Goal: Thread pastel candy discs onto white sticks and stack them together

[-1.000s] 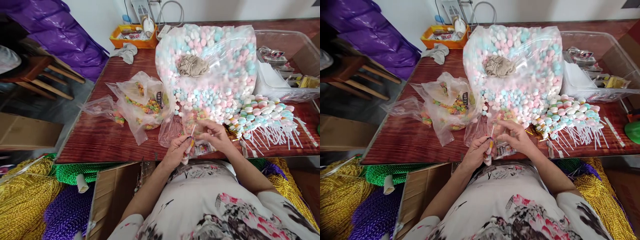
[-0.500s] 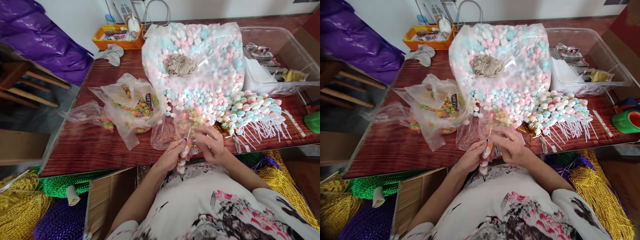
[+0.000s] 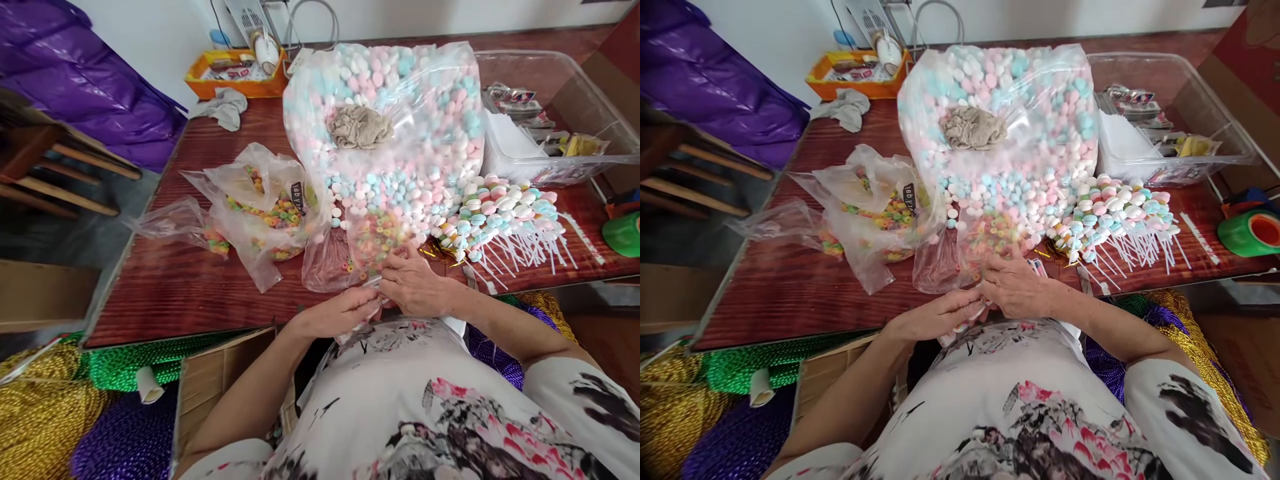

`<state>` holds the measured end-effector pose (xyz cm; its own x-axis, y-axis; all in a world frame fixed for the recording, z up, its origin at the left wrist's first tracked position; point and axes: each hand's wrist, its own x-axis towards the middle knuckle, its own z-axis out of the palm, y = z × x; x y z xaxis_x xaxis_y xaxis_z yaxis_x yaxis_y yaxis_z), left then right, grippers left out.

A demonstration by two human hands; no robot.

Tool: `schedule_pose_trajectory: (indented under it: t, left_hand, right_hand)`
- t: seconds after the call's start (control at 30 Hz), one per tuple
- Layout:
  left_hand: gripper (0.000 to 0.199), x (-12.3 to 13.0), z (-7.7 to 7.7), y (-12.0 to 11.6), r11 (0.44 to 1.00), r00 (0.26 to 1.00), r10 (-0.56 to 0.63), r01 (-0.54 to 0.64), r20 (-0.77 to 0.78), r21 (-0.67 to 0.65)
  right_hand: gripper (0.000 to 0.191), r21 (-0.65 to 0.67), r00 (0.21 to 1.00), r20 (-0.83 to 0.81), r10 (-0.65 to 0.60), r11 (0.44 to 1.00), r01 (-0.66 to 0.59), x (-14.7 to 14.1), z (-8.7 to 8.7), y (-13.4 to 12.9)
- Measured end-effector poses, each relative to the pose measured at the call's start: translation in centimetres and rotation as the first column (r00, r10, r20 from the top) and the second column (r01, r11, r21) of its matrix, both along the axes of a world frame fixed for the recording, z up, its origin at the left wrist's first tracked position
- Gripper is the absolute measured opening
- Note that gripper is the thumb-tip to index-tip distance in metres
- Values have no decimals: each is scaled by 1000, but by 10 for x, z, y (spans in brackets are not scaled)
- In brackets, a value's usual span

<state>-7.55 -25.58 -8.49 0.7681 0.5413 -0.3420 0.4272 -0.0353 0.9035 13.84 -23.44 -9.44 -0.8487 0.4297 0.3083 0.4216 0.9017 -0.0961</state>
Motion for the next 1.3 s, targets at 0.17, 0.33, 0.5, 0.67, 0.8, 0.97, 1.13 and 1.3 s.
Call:
schedule_pose_trajectory:
  t: [0.17, 0.33, 0.5, 0.67, 0.8, 0.97, 1.13, 1.3]
  left_hand:
    - [23, 0, -17, -10, 927, 963, 248, -206, -101, 314]
    - [40, -6, -24, -18, 914, 947, 254, -168, 196, -370]
    - [45, -3, -18, -21, 902, 981, 83, 0, 175, -431]
    - [34, 7, -18, -22, 995, 996, 45, -38, -72, 90]
    - [25, 22, -21, -25, 896, 978, 180, -119, -105, 428]
    - [33, 31, -19, -12, 940, 950, 311, -312, 34, 135]
    - [37, 41, -16, 1, 734, 853, 518, -407, 61, -544]
    - [34, 51, -10, 2, 663, 879, 450, -207, 162, -719]
  right_hand:
    - [11, 15, 981, -40, -192, 981, 193, -9, -5, -17]
    - [25, 232, 972, -230, -55, 966, 109, -2, -9, -42]
    - [14, 206, 968, -246, 44, 979, 8, 10, -14, -47]
    - [12, -66, 943, -254, -214, 977, 204, 8, -39, -48]
    - [17, -261, 834, -321, -449, 888, 378, 6, -54, -51]
    - [13, -336, 665, -502, -553, 833, 439, 58, -31, -55]
    - [31, -144, 764, -477, -435, 896, 420, 91, -4, -55]
    - [30, 72, 938, -328, -111, 987, 142, 62, 0, -39]
